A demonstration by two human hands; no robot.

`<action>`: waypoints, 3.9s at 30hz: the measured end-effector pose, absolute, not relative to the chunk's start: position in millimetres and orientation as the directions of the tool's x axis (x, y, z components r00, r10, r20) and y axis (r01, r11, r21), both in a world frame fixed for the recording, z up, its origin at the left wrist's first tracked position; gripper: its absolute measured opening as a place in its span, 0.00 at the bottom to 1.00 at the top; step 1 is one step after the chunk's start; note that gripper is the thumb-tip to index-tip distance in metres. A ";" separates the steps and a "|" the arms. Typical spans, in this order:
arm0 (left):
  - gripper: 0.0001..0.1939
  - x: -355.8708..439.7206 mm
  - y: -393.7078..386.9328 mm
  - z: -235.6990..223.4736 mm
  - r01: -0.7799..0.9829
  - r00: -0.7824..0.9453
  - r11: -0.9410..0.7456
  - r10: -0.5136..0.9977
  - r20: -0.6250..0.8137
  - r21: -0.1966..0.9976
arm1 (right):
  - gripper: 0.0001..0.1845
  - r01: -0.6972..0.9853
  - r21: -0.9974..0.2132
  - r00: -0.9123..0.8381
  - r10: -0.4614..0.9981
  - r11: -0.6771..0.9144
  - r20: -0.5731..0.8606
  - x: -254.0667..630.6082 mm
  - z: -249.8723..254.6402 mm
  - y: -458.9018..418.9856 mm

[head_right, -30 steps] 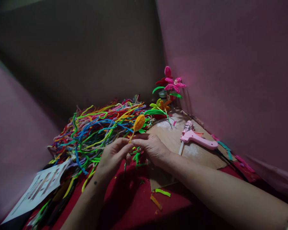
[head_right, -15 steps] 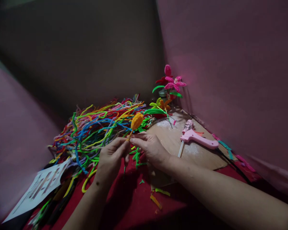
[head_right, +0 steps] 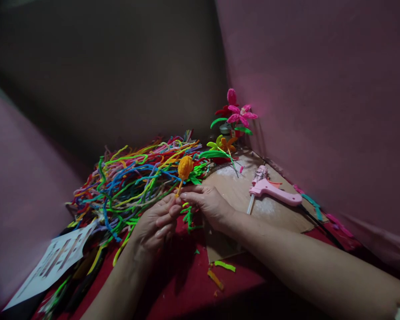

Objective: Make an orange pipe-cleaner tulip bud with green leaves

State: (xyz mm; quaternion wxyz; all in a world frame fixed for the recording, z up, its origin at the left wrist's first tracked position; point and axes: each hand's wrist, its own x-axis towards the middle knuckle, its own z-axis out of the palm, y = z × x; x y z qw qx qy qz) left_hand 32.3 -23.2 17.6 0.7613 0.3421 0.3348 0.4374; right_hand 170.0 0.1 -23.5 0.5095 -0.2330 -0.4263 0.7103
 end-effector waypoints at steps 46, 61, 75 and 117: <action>0.07 29.3 -25.6 18.7 -0.262 0.431 0.263 0.893 -0.131 0.928 | 0.14 -0.582 -0.782 -0.441 0.895 -0.225 0.071 172.1 -20.2 -0.6; 0.11 33.0 -28.5 17.2 0.196 0.278 -0.072 0.960 0.015 0.978 | 0.07 -0.610 -0.775 -0.376 0.921 -0.164 0.101 171.2 -18.0 -4.4; 0.07 37.4 -31.7 5.8 0.508 0.144 -0.425 0.899 0.413 0.749 | 0.09 -0.585 -0.801 -0.315 0.946 -0.131 0.075 168.3 -14.7 -11.9; 0.07 36.8 -30.1 6.1 0.488 0.096 -0.343 0.935 0.341 0.802 | 0.08 -0.514 -0.846 -0.318 0.947 -0.144 0.032 171.7 -18.9 -2.8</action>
